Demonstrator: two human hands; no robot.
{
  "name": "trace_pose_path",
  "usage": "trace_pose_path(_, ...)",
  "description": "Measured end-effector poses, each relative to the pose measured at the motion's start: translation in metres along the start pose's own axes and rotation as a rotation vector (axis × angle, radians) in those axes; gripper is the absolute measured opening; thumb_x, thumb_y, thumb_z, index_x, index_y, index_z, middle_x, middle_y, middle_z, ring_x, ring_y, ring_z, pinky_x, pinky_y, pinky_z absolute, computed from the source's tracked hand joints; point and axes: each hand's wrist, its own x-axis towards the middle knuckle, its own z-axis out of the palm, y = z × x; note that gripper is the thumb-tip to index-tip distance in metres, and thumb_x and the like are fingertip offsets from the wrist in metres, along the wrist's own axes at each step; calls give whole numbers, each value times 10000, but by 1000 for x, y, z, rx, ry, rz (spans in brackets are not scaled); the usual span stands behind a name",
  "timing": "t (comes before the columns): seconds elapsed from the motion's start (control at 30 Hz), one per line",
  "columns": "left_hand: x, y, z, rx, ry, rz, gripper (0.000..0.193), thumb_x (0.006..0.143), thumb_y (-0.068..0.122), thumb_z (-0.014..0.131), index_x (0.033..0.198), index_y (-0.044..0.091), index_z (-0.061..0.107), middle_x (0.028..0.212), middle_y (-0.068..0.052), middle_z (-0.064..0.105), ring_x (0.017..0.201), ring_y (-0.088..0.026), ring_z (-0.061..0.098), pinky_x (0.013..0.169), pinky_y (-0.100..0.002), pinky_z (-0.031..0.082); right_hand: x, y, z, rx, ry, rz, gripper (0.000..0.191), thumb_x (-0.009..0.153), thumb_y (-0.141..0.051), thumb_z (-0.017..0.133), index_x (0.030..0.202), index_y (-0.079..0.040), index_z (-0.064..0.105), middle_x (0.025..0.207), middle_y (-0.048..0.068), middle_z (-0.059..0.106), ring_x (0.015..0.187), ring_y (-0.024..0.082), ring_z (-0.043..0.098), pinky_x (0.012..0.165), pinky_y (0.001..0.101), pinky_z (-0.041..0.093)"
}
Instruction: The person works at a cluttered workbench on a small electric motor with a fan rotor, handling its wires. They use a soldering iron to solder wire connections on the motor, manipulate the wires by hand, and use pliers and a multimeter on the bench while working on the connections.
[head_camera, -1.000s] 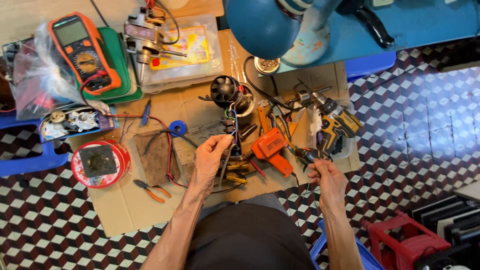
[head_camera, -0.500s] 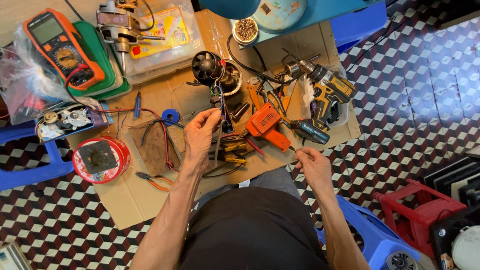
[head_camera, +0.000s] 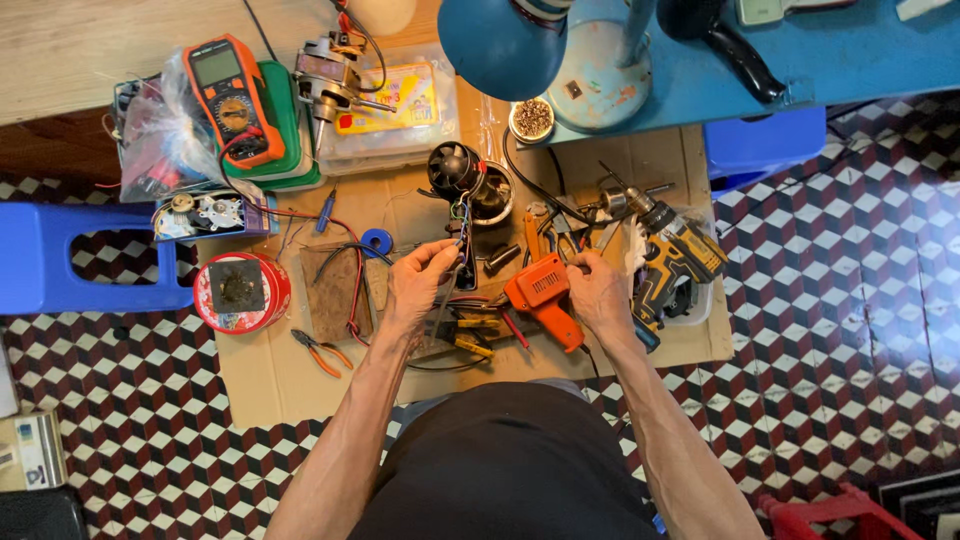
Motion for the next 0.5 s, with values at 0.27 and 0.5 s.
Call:
trace_pose_path(0.27,-3,9,14,90,121,35,280,945,231,725,1117,12,759,893,6,733,773,-46,613,706,-197,488,98,28,12,-374,-116,-115,283,860,-156,604,1029,31,734,1008,300,707,985,450,692,869,497,552)
trace_pose_path(0.5,-4,25,28,44,200,4,250,923,209,739,1068,6,743,870,-5,730,742,-42,626,658,-190,485,114,31,5,-447,-163,-187,313,844,-159,641,1081,22,734,1031,308,697,1007,464,673,889,510,540)
